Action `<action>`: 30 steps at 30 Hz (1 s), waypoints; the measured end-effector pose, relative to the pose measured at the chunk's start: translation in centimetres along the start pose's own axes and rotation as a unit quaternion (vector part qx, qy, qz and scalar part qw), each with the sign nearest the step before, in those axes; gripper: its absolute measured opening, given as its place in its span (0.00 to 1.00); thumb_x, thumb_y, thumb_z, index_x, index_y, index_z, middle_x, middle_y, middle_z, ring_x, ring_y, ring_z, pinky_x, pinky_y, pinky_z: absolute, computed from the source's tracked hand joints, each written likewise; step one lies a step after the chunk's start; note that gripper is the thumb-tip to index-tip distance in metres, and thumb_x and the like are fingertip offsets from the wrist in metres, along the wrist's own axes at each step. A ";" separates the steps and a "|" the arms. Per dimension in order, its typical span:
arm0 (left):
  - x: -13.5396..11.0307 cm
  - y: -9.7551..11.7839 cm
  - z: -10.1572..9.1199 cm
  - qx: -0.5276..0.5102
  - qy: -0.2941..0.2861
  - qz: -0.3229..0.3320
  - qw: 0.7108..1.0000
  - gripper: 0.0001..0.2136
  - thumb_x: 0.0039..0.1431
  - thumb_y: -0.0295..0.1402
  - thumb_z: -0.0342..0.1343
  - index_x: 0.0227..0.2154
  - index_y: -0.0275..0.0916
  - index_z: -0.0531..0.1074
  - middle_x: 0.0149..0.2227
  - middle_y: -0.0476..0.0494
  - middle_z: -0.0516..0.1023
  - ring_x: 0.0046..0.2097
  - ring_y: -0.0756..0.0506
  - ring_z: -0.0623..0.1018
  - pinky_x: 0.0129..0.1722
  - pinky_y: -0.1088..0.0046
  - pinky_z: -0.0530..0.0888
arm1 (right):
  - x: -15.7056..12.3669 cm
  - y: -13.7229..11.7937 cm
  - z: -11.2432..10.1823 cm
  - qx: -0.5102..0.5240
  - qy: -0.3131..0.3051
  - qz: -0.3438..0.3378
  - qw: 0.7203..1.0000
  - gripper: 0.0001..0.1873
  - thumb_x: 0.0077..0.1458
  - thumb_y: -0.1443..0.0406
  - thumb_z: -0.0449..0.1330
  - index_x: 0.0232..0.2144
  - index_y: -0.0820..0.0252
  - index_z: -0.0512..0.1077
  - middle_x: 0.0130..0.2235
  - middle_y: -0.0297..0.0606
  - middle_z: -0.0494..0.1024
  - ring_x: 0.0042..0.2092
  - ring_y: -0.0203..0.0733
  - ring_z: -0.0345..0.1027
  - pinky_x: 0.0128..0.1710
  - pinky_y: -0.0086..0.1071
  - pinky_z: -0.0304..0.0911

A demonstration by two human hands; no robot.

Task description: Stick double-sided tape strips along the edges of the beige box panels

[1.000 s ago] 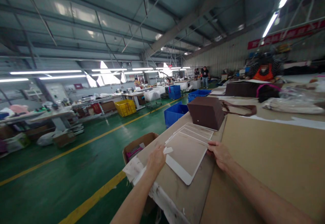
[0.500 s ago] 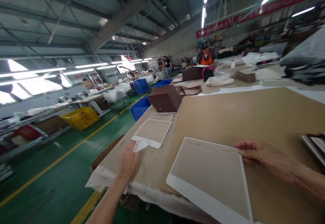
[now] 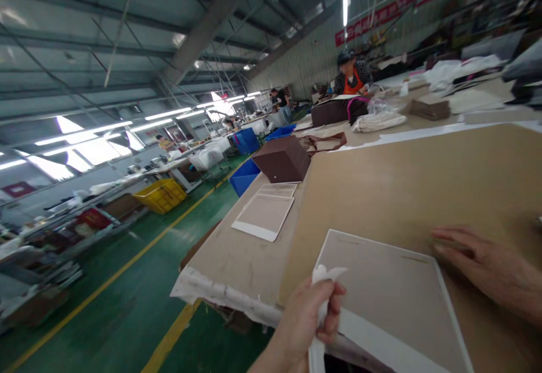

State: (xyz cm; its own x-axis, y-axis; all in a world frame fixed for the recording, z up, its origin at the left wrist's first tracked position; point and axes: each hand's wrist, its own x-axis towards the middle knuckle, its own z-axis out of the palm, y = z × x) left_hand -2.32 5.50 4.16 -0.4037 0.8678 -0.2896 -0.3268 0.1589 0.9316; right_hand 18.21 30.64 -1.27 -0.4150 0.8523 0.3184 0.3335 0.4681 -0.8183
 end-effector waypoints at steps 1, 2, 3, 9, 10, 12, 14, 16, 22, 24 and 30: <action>0.5 -0.3 0.3 -0.021 0.005 -0.007 1.000 0.17 0.49 0.44 0.60 0.33 0.35 0.70 0.26 0.53 0.67 0.19 0.58 0.60 0.18 0.80 0.50 | -0.6 -0.5 0.2 -0.012 -0.007 -0.015 1.000 0.14 0.48 0.52 0.59 0.32 0.50 0.79 0.48 0.45 0.77 0.52 0.58 0.66 0.59 0.48 0.52; 0.9 -0.6 0.6 -0.033 0.014 -0.012 0.999 0.18 0.46 0.44 0.62 0.32 0.35 0.70 0.25 0.52 0.68 0.19 0.57 0.62 0.17 0.81 0.52 | -1.3 -1.1 0.6 -0.006 -0.034 -0.015 0.999 0.16 0.50 0.50 0.57 0.35 0.49 0.79 0.49 0.43 0.76 0.53 0.57 0.65 0.59 0.47 0.54; 1.4 -0.8 0.9 -0.042 0.022 -0.016 0.999 0.20 0.43 0.45 0.64 0.32 0.35 0.70 0.25 0.52 0.68 0.20 0.56 0.63 0.16 0.81 0.55 | -2.2 -2.0 1.0 0.017 -0.073 -0.007 0.997 0.18 0.51 0.48 0.57 0.36 0.48 0.79 0.49 0.41 0.76 0.53 0.55 0.66 0.58 0.45 0.57; 2.3 -1.4 3.8 -0.053 0.008 -0.037 0.998 0.23 0.38 0.47 0.67 0.33 0.33 0.73 0.24 0.51 0.69 0.23 0.54 0.68 0.18 0.79 0.69 | -6.3 -8.5 4.8 0.300 -0.256 0.064 0.917 0.21 0.52 0.47 0.61 0.42 0.52 0.74 0.38 0.37 0.79 0.39 0.44 0.73 0.40 0.34 0.69; 2.3 -1.6 4.2 -0.045 -0.007 -0.032 0.998 0.24 0.39 0.48 0.67 0.32 0.33 0.73 0.23 0.51 0.69 0.22 0.53 0.68 0.17 0.79 0.69 | -6.6 -9.3 5.3 0.353 -0.271 0.071 0.893 0.19 0.53 0.48 0.61 0.39 0.54 0.74 0.33 0.36 0.79 0.34 0.42 0.73 0.36 0.33 0.69; 2.2 -2.1 4.6 -0.029 -0.042 -0.016 0.999 0.25 0.40 0.50 0.66 0.32 0.33 0.72 0.22 0.50 0.70 0.20 0.53 0.68 0.15 0.79 0.68 | -6.7 -10.4 5.8 0.446 -0.293 0.107 0.839 0.16 0.55 0.50 0.60 0.34 0.56 0.73 0.26 0.34 0.75 0.24 0.40 0.69 0.26 0.34 0.68; 2.1 -2.8 4.5 -0.014 -0.077 -0.006 0.997 0.26 0.41 0.53 0.64 0.31 0.33 0.71 0.20 0.50 0.70 0.18 0.53 0.67 0.14 0.79 0.65 | -6.2 -10.8 5.5 0.511 -0.258 0.154 0.805 0.14 0.54 0.52 0.61 0.31 0.56 0.71 0.26 0.35 0.74 0.21 0.41 0.67 0.21 0.35 0.67; 2.1 -3.5 3.8 0.004 -0.095 -0.008 0.995 0.26 0.40 0.55 0.64 0.30 0.34 0.70 0.18 0.50 0.69 0.16 0.52 0.67 0.14 0.79 0.63 | -5.1 -10.6 4.5 0.552 -0.153 0.189 0.798 0.13 0.50 0.55 0.65 0.30 0.57 0.71 0.29 0.37 0.75 0.25 0.41 0.69 0.23 0.35 0.69; 1.6 -3.3 -0.1 0.133 -0.051 0.011 0.990 0.27 0.41 0.59 0.62 0.24 0.37 0.66 0.15 0.56 0.64 0.14 0.57 0.60 0.14 0.80 0.55 | -2.9 -8.7 0.9 0.626 -0.052 0.154 0.763 0.17 0.46 0.61 0.68 0.22 0.58 0.62 0.21 0.25 0.58 0.17 0.24 0.42 0.12 0.17 0.48; 1.3 -2.3 -0.6 0.130 -0.028 0.040 0.990 0.26 0.42 0.58 0.63 0.26 0.38 0.64 0.14 0.60 0.59 0.14 0.58 0.55 0.14 0.80 0.52 | -3.6 -8.8 1.1 0.513 -0.122 0.145 0.837 0.19 0.49 0.54 0.66 0.24 0.57 0.63 0.19 0.24 0.56 0.17 0.25 0.36 0.12 0.20 0.40; 1.0 0.1 2.2 0.055 -0.041 0.108 0.992 0.27 0.40 0.56 0.65 0.30 0.35 0.69 0.20 0.54 0.66 0.17 0.58 0.56 0.16 0.78 0.51 | -6.4 -10.8 3.9 0.186 -0.260 0.010 0.947 0.23 0.56 0.44 0.56 0.25 0.57 0.69 0.24 0.30 0.66 0.26 0.33 0.58 0.24 0.25 0.56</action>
State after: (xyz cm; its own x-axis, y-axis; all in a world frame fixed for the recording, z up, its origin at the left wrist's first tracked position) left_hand -0.86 7.38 4.44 -0.3817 0.9219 -0.0664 -0.1433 0.0119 0.9896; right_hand 13.95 19.25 3.63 -0.8051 0.5843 0.1019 0.0640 0.2564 -0.9644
